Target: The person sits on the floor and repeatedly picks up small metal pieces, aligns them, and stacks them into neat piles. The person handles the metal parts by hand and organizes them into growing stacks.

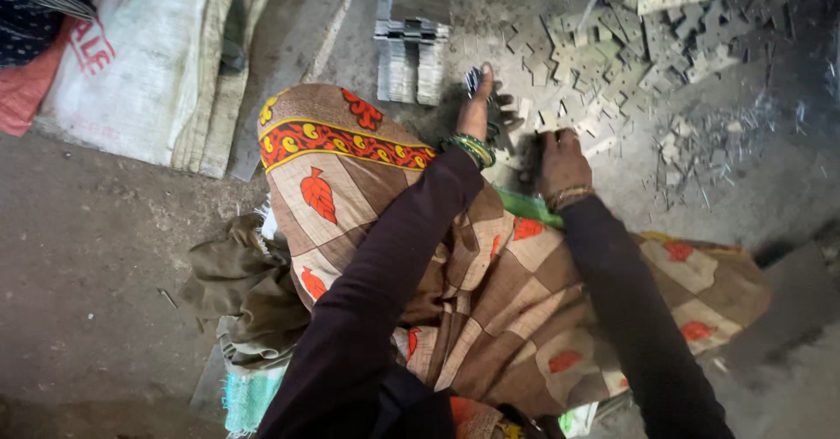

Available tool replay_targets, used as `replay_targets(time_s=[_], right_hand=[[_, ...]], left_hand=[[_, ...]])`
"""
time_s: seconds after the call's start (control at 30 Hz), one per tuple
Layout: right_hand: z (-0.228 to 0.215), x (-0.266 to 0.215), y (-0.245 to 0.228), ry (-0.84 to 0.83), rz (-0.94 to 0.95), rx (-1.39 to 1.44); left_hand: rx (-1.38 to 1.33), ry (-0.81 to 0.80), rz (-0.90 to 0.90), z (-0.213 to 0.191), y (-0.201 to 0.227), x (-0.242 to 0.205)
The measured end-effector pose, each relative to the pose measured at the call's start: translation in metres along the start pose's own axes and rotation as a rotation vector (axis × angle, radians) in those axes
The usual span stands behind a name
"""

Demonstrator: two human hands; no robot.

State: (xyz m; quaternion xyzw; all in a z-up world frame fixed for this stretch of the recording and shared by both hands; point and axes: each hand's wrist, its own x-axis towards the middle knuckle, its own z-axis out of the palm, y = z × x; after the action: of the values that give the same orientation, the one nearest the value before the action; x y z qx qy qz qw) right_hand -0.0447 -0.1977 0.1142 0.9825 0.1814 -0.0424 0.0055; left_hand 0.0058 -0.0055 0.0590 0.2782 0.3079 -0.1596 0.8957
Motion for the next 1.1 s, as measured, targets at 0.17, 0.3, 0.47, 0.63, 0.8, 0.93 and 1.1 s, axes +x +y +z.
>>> replay_targets(time_s=[0.17, 0.3, 0.47, 0.63, 0.8, 0.93, 1.1], right_hand=[[-0.002, 0.010, 0.036, -0.181, 0.211, 0.451], [-0.037, 0.013, 0.038, 0.042, 0.449, 0.591], [-0.060, 0.031, 0.035, 0.021, 0.062, 0.668], [-0.037, 0.050, 0.070, 0.027, -0.091, -0.093], [-0.042, 0.045, 0.105, -0.296, 0.196, 0.295], [-0.073, 0.053, 0.102, -0.211, 0.266, 0.893], [-0.077, 0.097, 0.081, -0.092, -0.002, 1.175]], left_hand=[[0.000, 0.029, -0.026, 0.000, -0.002, 0.002], [0.114, 0.035, 0.040, 0.001, -0.013, -0.004], [0.072, -0.065, 0.006, 0.013, -0.008, -0.009], [0.070, -0.142, -0.059, 0.014, -0.007, -0.008], [0.137, -0.170, -0.081, 0.010, -0.018, 0.001], [0.305, -0.129, -0.020, 0.007, -0.016, 0.003], [0.261, -0.332, -0.101, 0.017, -0.007, -0.011]])
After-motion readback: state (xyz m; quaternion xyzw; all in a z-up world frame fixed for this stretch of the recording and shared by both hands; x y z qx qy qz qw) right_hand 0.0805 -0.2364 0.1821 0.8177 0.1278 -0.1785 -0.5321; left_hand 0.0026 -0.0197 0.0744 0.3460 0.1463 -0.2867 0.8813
